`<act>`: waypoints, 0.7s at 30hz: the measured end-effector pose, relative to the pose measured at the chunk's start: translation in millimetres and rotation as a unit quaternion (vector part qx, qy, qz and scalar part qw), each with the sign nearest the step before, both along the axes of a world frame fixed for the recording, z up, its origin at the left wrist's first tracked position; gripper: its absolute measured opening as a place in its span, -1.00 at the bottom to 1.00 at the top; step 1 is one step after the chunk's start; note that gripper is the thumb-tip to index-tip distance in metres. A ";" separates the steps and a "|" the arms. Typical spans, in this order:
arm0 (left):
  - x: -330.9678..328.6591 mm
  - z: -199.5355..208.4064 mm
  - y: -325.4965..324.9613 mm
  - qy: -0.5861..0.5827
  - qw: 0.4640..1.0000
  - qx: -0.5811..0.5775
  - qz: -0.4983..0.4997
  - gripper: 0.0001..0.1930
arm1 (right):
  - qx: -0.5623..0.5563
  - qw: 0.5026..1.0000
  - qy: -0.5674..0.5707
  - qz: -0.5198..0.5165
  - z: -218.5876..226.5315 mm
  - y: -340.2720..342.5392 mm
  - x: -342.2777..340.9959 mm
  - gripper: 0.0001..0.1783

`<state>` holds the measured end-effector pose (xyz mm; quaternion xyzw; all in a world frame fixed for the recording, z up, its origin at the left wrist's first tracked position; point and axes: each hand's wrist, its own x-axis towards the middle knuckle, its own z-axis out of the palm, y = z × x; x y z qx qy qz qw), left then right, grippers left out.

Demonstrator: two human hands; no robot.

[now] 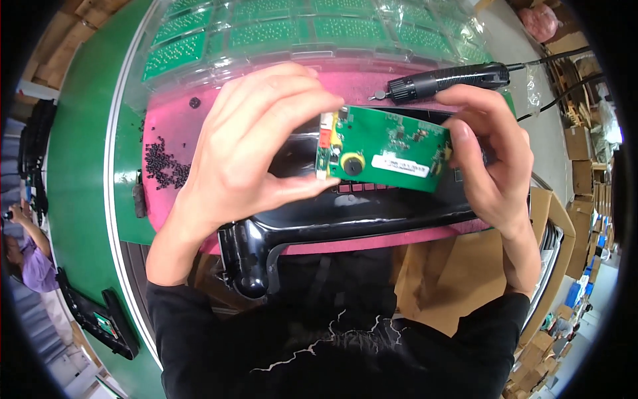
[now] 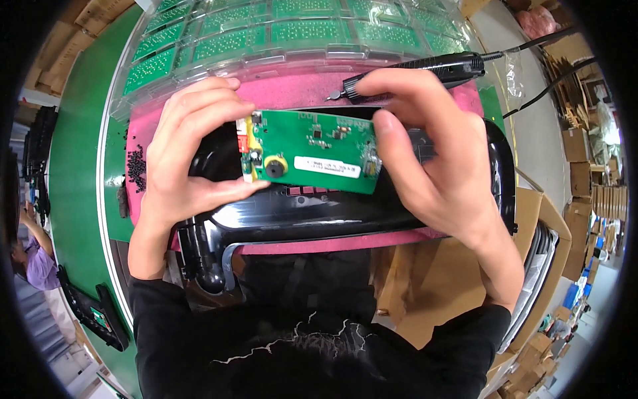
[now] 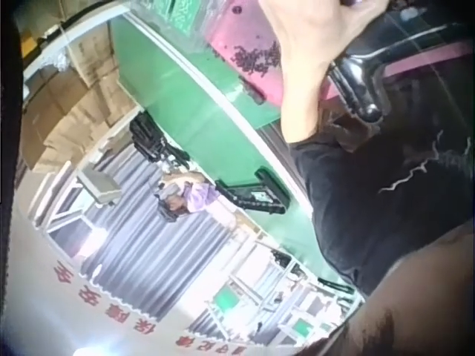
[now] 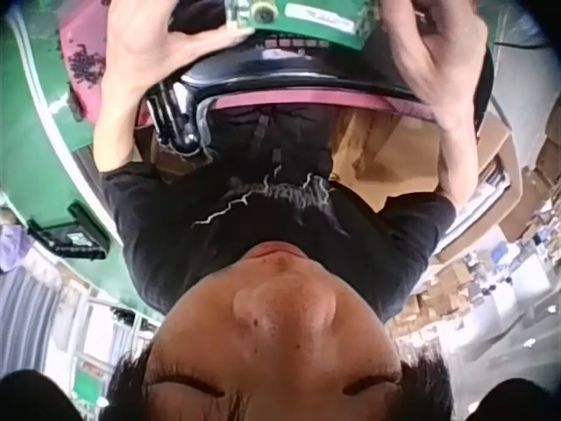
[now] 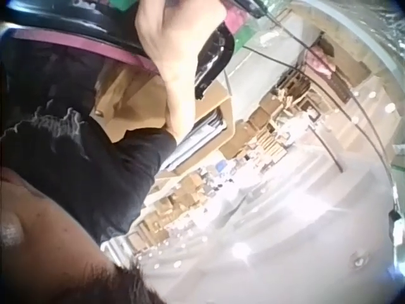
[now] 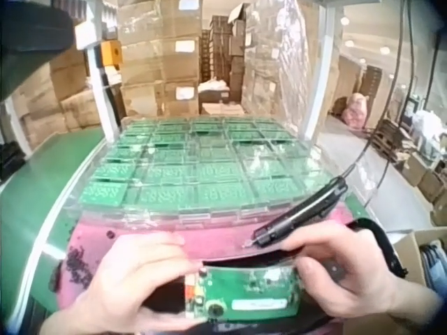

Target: Assembling electronic components by placing a PCB into a plastic housing and securing it with screws using an electric screwdriver.

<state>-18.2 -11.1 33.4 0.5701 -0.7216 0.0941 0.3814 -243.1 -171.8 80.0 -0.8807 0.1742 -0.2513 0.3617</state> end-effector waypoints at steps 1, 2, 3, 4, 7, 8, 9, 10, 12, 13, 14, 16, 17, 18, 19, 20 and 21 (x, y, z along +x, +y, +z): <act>1.0 -0.4 0.1 0.004 1.000 0.003 -0.001 -0.32 | 0.003 1.000 0.004 -0.001 -1.2 3.2 -4.4 -0.83; 2.5 -1.3 0.3 0.014 1.000 0.018 -0.016 -0.33 | 0.028 0.999 0.041 0.012 -2.8 2.8 -10.1 -0.80; 4.4 -3.0 0.9 0.023 0.999 0.033 -0.030 -0.34 | 0.052 0.995 0.076 0.025 -4.6 -0.4 -14.3 -0.76; 6.3 -6.0 2.5 0.037 0.998 0.048 -0.028 -0.35 | 0.024 0.996 0.055 0.062 -16.0 -6.3 -20.0 -0.64; 9.7 -10.3 7.8 0.140 0.976 0.158 -0.054 -0.35 | 0.113 0.992 -0.004 0.054 -34.1 2.5 -28.5 -0.25; 8.5 -13.4 7.3 0.145 0.970 0.185 -0.057 -0.35 | 0.078 0.995 -0.006 0.064 -43.5 0.2 -33.6 -0.14; 7.7 -15.0 9.9 0.147 0.970 0.186 -0.057 -0.35 | 0.065 0.995 0.039 0.067 -48.6 -0.8 -37.7 -0.15; 6.9 -16.3 12.2 0.154 0.962 0.216 -0.060 -0.36 | 0.103 0.992 0.049 0.060 -54.5 1.0 -37.8 -0.16; 5.8 -19.4 14.3 0.163 0.954 0.242 -0.063 -0.35 | 0.212 0.977 0.004 0.013 -64.4 14.4 -31.7 -0.22; 6.4 -19.3 14.1 0.163 0.954 0.242 -0.065 -0.35 | 0.212 0.977 0.004 0.012 -62.9 11.9 -31.4 -0.22; 6.9 -18.6 13.6 0.172 0.951 0.247 -0.074 -0.36 | 0.138 0.988 0.038 0.056 -60.0 7.5 -30.8 -0.23; 5.5 -17.9 15.1 0.180 0.947 0.253 -0.080 -0.36 | 0.067 0.990 0.063 0.103 -61.4 3.7 -31.0 -0.28; 4.4 -18.2 15.9 0.177 0.943 0.270 -0.075 -0.37 | 0.068 0.990 0.062 0.104 -61.3 2.5 -30.3 -0.28; 3.7 -18.5 15.8 0.175 0.939 0.287 -0.073 -0.38 | 0.073 0.989 0.072 0.106 -59.8 1.2 -29.3 -0.30; 3.3 -18.6 15.5 0.175 0.939 0.287 -0.074 -0.38 | 0.077 0.988 0.082 0.107 -59.3 -0.2 -28.1 -0.32; 2.7 -18.6 15.3 0.156 0.935 0.315 -0.041 -0.38 | 0.078 0.988 0.083 0.106 -60.8 -1.2 -24.7 -0.32; 2.1 -19.1 14.4 0.135 0.930 0.342 -0.007 -0.37 | 0.024 0.992 0.077 0.094 -64.6 -2.5 -19.2 -0.33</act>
